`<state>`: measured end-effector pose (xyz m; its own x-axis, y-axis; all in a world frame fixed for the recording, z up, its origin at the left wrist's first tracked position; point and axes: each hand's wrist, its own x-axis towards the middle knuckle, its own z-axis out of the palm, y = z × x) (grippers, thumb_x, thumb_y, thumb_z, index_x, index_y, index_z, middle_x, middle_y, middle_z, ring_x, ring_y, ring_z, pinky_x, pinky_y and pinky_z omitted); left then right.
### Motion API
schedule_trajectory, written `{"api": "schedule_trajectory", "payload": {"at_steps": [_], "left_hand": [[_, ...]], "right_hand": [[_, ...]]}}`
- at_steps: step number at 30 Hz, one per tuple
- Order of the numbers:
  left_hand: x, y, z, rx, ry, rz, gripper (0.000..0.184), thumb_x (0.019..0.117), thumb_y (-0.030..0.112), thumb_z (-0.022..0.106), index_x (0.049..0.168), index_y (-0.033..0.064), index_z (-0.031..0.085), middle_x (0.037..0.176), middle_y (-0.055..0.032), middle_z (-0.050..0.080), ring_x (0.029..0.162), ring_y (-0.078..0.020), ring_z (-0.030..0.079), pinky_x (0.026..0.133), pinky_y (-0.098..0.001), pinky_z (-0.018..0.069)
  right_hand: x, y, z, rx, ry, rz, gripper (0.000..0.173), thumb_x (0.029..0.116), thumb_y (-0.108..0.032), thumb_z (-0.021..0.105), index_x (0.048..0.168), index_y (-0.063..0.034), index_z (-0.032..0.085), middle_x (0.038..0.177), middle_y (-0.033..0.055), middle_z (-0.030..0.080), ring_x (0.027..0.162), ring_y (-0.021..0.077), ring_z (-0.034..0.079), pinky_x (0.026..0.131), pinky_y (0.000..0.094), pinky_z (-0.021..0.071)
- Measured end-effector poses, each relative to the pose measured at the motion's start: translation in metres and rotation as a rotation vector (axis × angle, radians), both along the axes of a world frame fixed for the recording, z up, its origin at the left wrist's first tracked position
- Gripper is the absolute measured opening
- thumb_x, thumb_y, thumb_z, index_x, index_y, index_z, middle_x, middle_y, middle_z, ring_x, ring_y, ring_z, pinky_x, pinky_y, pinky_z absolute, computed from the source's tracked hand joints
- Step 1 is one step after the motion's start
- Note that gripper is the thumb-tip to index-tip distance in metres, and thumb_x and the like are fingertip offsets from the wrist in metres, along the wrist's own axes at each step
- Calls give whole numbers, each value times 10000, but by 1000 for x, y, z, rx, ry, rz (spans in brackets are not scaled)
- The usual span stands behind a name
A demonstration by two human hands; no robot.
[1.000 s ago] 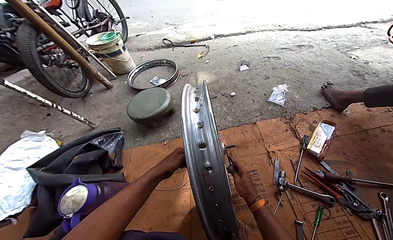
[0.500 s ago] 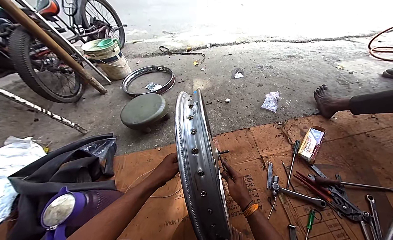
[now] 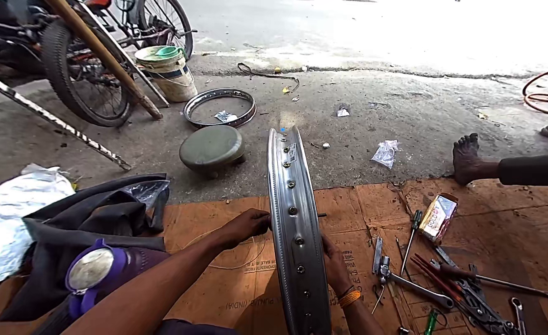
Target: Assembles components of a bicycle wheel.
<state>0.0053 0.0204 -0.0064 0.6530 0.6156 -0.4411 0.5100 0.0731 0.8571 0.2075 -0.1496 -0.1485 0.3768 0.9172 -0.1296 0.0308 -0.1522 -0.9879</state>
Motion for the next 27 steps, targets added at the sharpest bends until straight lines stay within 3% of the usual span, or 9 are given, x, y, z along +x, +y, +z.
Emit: {"api": "schedule_trajectory", "payload": {"at_steps": [4, 6, 8, 9, 12, 16, 20, 24, 27], "left_hand": [[-6, 8, -20, 91, -9, -35, 175, 1062, 198, 574, 1067, 78, 702, 835, 11, 687, 663, -63, 584, 634, -242, 494], [-11, 13, -32, 173, -41, -74, 132, 1019, 172, 636, 1068, 73, 709, 888, -20, 695, 750, -103, 626, 715, -308, 532], [-11, 16, -38, 237, -14, -95, 230, 1063, 229, 573, 1023, 70, 735, 778, -17, 666, 646, -91, 578, 630, -282, 486], [-10, 16, -38, 240, 18, -108, 320, 1095, 274, 502, 1013, 66, 731, 733, -12, 645, 607, -87, 565, 605, -272, 479], [-8, 13, -35, 191, 26, -114, 398, 1115, 322, 439, 1042, 44, 715, 774, -17, 670, 609, -83, 587, 610, -257, 502], [-9, 12, -39, 251, -9, -110, 175, 987, 226, 708, 1074, 75, 688, 912, -38, 691, 751, -126, 631, 712, -334, 539], [-9, 13, -38, 219, 63, -135, 416, 1108, 348, 453, 981, 65, 730, 732, -15, 651, 623, -95, 595, 637, -280, 511], [-11, 11, -40, 216, 2, -88, 190, 1016, 269, 662, 1096, 100, 694, 942, -32, 678, 770, -137, 627, 721, -334, 537], [-11, 14, -40, 224, -18, -58, 137, 1019, 205, 649, 1001, 80, 701, 861, -34, 680, 735, -136, 625, 706, -335, 529]], "right_hand": [[2, -12, 28, 143, -127, -14, 414, 1049, -138, 501, 1399, 74, 564, 1170, 177, 709, 1000, 124, 692, 931, 261, 542], [1, -25, 139, 20, -131, 76, 363, 1035, -5, 466, 1320, 211, 534, 1218, 335, 639, 1035, 188, 650, 959, 222, 468], [-10, -21, 273, -384, -24, 102, 282, 996, 133, 433, 1237, 254, 514, 1278, 367, 572, 1023, 205, 568, 941, 184, 390], [-15, -19, 299, -467, -4, 79, 266, 975, 160, 431, 1208, 258, 516, 1275, 358, 573, 1013, 194, 563, 927, 161, 385], [-23, -19, 305, -436, -5, -13, 233, 946, 184, 441, 1149, 268, 519, 1220, 359, 593, 977, 175, 570, 881, 132, 391], [-22, -20, 302, -414, 26, -10, 242, 942, 188, 434, 1156, 264, 517, 1249, 358, 583, 1039, 195, 572, 918, 144, 394], [-19, -20, 296, -441, 16, 63, 268, 960, 174, 421, 1196, 262, 512, 1266, 342, 584, 1041, 168, 569, 929, 142, 386], [-16, -17, 168, -9, -106, 27, 373, 1023, 70, 416, 1347, 242, 486, 1267, 365, 608, 1108, 192, 666, 965, 183, 476], [-14, -4, 216, -447, -35, 58, 439, 1044, 79, 364, 1475, 101, 442, 1385, 219, 591, 1159, 137, 618, 1023, 237, 431]]}}
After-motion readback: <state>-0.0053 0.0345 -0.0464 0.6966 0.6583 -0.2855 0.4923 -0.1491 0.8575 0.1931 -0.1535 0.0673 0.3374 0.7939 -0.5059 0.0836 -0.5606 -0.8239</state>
